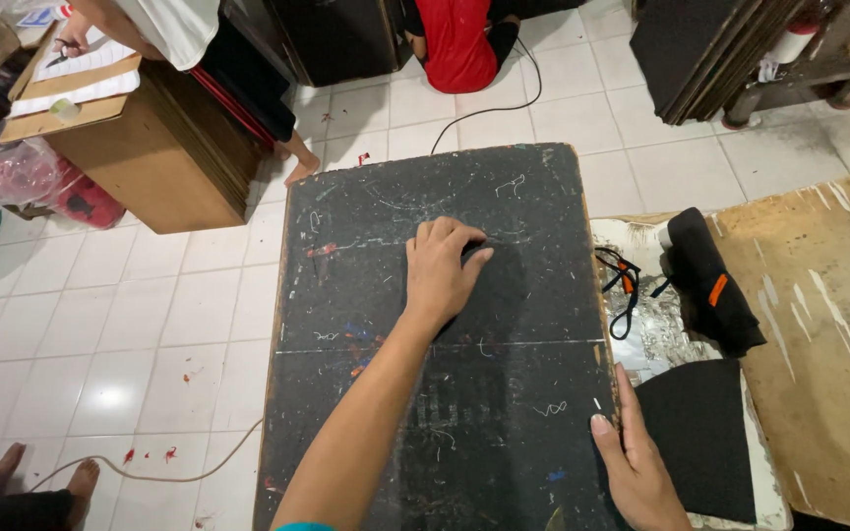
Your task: The person repeatedly picks up a large, dark rectangular panel from a stack, places it on a work surface, and then positions a folded black fabric piece on top of it. The person smooths the fabric with their hands before moving to the next panel.
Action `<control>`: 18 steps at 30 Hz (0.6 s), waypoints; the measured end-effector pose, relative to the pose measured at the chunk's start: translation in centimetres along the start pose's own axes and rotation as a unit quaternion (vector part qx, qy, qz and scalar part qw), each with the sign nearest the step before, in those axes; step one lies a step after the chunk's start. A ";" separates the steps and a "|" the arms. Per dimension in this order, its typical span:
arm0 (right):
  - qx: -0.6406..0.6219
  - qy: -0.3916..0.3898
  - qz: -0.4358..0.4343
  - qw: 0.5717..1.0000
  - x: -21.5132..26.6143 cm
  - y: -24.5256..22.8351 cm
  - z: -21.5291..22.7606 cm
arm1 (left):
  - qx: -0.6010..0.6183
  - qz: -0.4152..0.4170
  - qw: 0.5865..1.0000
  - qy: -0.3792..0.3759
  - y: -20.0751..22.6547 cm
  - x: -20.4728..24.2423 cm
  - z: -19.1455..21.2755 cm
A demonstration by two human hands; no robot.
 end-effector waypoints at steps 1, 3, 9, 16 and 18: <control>0.000 -0.001 0.000 1.000 -0.2 0.5 0.0 | -0.001 0.001 1.000 0.000 0.1 -0.2 0.0; 0.006 0.005 0.039 0.999 -0.5 1.3 0.1 | 0.023 0.017 0.999 0.017 0.3 -0.8 0.1; 0.017 0.001 0.058 0.998 -0.6 1.4 0.2 | 0.197 0.137 0.970 0.021 -0.4 -0.8 1.8; 0.037 -0.066 -0.029 0.997 -0.5 0.2 0.8 | 0.135 0.283 0.924 0.218 -4.1 23.3 13.6; 0.086 -0.072 0.058 0.992 -1.3 1.7 1.1 | 0.010 0.444 0.863 0.242 -6.4 33.8 16.0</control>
Point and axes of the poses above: each hand's wrist, its own x-axis away from the middle knuckle, its own z-axis out of the back of the hand, y = z × x, the point moved 1 cm from there along -x, towards the middle knuckle, and after that the axes turned 7 degrees about -y, right-handed, at the moved point
